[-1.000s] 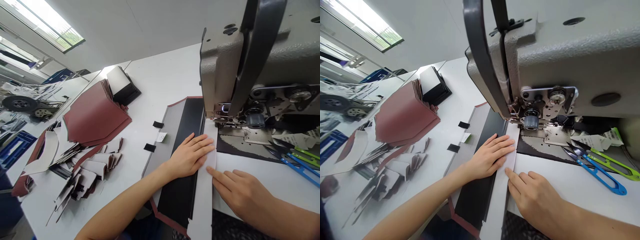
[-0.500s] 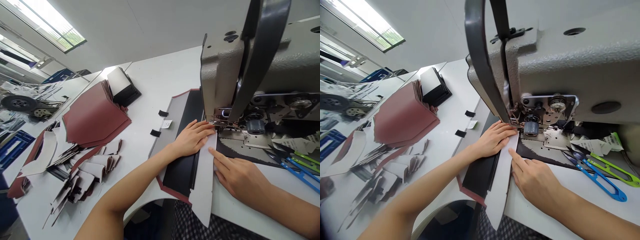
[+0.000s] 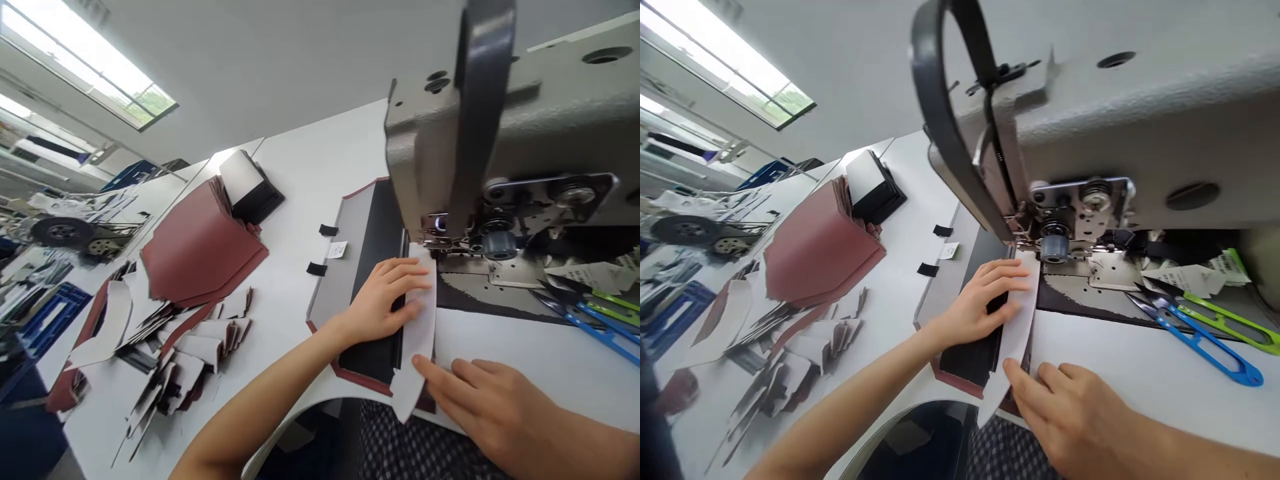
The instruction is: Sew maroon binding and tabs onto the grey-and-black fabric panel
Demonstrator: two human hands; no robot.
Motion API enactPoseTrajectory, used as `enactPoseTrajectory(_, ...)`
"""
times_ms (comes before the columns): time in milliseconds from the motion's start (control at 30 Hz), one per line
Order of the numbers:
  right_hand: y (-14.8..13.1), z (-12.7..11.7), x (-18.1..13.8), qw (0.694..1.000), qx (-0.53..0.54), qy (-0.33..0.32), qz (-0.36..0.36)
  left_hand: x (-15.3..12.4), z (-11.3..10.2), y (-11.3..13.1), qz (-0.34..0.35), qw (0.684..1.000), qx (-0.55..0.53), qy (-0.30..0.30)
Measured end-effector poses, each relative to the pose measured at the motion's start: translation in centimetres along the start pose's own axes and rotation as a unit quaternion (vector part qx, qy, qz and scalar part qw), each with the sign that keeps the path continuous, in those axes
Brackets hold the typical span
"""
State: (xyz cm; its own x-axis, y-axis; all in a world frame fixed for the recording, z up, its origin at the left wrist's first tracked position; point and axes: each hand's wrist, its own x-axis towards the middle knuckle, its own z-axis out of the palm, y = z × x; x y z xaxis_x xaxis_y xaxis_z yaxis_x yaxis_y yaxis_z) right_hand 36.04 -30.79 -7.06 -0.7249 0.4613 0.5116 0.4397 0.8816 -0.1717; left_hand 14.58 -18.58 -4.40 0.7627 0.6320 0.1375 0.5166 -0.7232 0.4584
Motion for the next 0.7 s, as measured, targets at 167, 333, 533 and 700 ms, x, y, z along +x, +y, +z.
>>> enactPoseTrajectory(167,0.1,0.3,-0.2,0.999,0.013,-0.028,0.013,-2.6,0.7,1.0,0.006,0.997,0.061,-0.050)
enactPoseTrajectory(333,0.1,0.2,-0.1,0.999,0.012,-0.028,0.013,-2.8,1.4,0.9,0.006,0.996,0.080,-0.048)
enactPoseTrajectory(533,-0.1,0.2,0.0,1.000,0.006,-0.007,0.028,-2.4,1.2,0.9,-0.005,0.995,0.081,-0.055)
enactPoseTrajectory(700,1.0,0.2,0.2,0.999,-0.007,-0.006,0.034,-1.0,1.1,0.3,-0.013,0.996,0.073,-0.051)
